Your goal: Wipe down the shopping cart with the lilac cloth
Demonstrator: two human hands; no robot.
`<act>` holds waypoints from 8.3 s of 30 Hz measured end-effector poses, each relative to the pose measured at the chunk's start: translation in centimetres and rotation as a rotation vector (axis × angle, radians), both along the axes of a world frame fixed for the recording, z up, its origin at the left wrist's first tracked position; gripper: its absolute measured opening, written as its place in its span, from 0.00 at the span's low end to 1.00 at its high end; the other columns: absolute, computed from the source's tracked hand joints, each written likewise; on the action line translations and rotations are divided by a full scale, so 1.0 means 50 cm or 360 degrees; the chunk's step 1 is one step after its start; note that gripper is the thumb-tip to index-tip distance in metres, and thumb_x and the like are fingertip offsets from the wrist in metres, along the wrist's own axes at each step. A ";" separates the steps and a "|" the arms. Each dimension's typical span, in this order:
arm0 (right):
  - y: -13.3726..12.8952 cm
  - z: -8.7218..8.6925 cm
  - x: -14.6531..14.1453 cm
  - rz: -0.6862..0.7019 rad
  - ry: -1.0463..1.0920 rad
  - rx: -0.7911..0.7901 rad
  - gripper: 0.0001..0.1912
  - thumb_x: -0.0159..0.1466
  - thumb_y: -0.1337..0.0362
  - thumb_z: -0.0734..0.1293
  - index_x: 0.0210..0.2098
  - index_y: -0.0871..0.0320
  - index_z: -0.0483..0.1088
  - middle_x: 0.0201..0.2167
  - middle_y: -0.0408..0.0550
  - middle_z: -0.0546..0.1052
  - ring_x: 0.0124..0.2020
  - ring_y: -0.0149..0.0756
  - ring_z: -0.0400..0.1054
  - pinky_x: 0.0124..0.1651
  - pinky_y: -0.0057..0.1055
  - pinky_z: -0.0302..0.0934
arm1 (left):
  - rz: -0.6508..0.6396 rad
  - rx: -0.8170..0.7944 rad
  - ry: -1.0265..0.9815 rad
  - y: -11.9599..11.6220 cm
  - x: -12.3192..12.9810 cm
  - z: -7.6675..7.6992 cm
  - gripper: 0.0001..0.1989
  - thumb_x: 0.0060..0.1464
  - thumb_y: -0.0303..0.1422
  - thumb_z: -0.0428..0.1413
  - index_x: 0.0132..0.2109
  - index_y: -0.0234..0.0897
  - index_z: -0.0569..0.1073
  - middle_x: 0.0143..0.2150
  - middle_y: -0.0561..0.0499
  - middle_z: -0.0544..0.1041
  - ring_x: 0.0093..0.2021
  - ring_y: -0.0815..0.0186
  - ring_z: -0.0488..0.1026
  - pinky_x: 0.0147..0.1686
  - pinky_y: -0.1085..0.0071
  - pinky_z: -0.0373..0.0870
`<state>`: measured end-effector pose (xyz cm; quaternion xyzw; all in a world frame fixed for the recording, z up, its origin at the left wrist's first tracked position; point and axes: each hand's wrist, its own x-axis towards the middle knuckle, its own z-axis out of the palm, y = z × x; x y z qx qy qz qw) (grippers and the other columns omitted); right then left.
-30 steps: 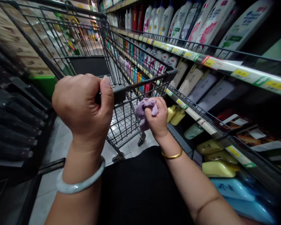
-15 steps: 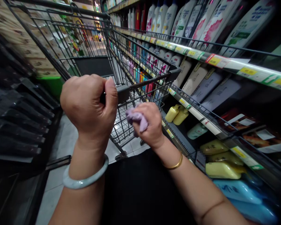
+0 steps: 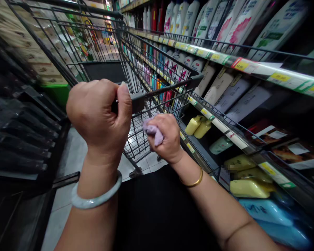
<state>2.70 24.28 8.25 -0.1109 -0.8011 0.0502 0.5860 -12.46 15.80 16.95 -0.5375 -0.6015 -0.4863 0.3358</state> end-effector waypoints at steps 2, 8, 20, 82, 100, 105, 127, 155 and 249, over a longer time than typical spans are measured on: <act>-0.007 0.001 0.001 0.0068 -0.0107 0.0105 0.09 0.64 0.65 0.68 0.45 0.53 0.73 0.42 0.49 0.80 0.46 0.42 0.73 0.53 0.44 0.69 | 0.0025 0.0015 0.0036 0.002 0.001 -0.002 0.18 0.71 0.41 0.49 0.31 0.39 0.67 0.29 0.52 0.62 0.39 0.58 0.75 0.46 0.56 0.70; 0.070 -0.014 0.032 -0.0300 0.0225 -0.0308 0.06 0.62 0.67 0.65 0.39 0.54 0.72 0.38 0.50 0.78 0.42 0.43 0.72 0.48 0.45 0.70 | 0.0025 0.0033 0.0084 0.005 -0.002 -0.003 0.18 0.70 0.40 0.50 0.31 0.38 0.68 0.29 0.52 0.63 0.37 0.60 0.73 0.44 0.60 0.68; -0.022 -0.004 -0.001 0.0047 -0.0268 0.0252 0.10 0.68 0.61 0.69 0.48 0.53 0.74 0.45 0.50 0.80 0.50 0.43 0.74 0.54 0.43 0.69 | -0.0005 0.0097 0.0136 0.005 -0.008 -0.004 0.17 0.70 0.37 0.52 0.31 0.38 0.69 0.28 0.52 0.65 0.35 0.62 0.71 0.40 0.63 0.65; -0.038 -0.010 -0.012 0.0062 -0.0340 0.0198 0.06 0.68 0.61 0.68 0.44 0.52 0.75 0.45 0.47 0.82 0.49 0.41 0.74 0.54 0.43 0.68 | 0.0014 0.0072 0.0059 -0.003 -0.008 -0.007 0.16 0.69 0.39 0.50 0.31 0.41 0.69 0.29 0.51 0.69 0.36 0.61 0.72 0.43 0.60 0.68; 0.039 -0.006 0.027 -0.0303 0.0074 -0.0204 0.07 0.60 0.67 0.65 0.39 0.52 0.72 0.38 0.49 0.79 0.43 0.44 0.72 0.51 0.45 0.68 | 0.0018 0.0068 0.0056 -0.005 -0.005 -0.005 0.17 0.69 0.39 0.51 0.31 0.40 0.68 0.29 0.51 0.69 0.37 0.60 0.74 0.43 0.60 0.69; -0.037 -0.006 0.003 0.0094 -0.0395 0.0061 0.07 0.62 0.65 0.68 0.41 0.53 0.73 0.41 0.48 0.79 0.46 0.42 0.72 0.54 0.43 0.68 | 0.0030 0.0104 0.0056 0.000 -0.007 -0.009 0.17 0.70 0.39 0.51 0.31 0.40 0.69 0.28 0.51 0.68 0.36 0.61 0.74 0.44 0.59 0.69; 0.052 -0.021 0.026 -0.0192 0.0029 -0.0339 0.05 0.60 0.67 0.65 0.36 0.53 0.72 0.37 0.49 0.79 0.42 0.44 0.72 0.50 0.45 0.68 | -0.0054 0.0100 0.0123 -0.006 -0.009 -0.010 0.15 0.71 0.36 0.51 0.33 0.38 0.69 0.30 0.52 0.66 0.40 0.60 0.76 0.46 0.57 0.71; -0.062 -0.025 -0.023 0.0343 -0.0677 0.0126 0.07 0.70 0.58 0.67 0.42 0.52 0.76 0.42 0.47 0.80 0.46 0.40 0.71 0.49 0.39 0.66 | -0.0023 0.0153 0.0166 0.001 -0.015 -0.013 0.14 0.69 0.35 0.53 0.32 0.38 0.69 0.29 0.53 0.67 0.37 0.62 0.74 0.43 0.61 0.70; 0.010 -0.018 0.013 0.0047 -0.0108 -0.0121 0.05 0.62 0.66 0.67 0.38 0.54 0.73 0.38 0.48 0.80 0.43 0.42 0.72 0.51 0.42 0.69 | 0.0000 0.0141 0.0112 0.005 -0.010 -0.012 0.18 0.70 0.40 0.50 0.31 0.38 0.70 0.29 0.51 0.67 0.37 0.61 0.73 0.45 0.60 0.68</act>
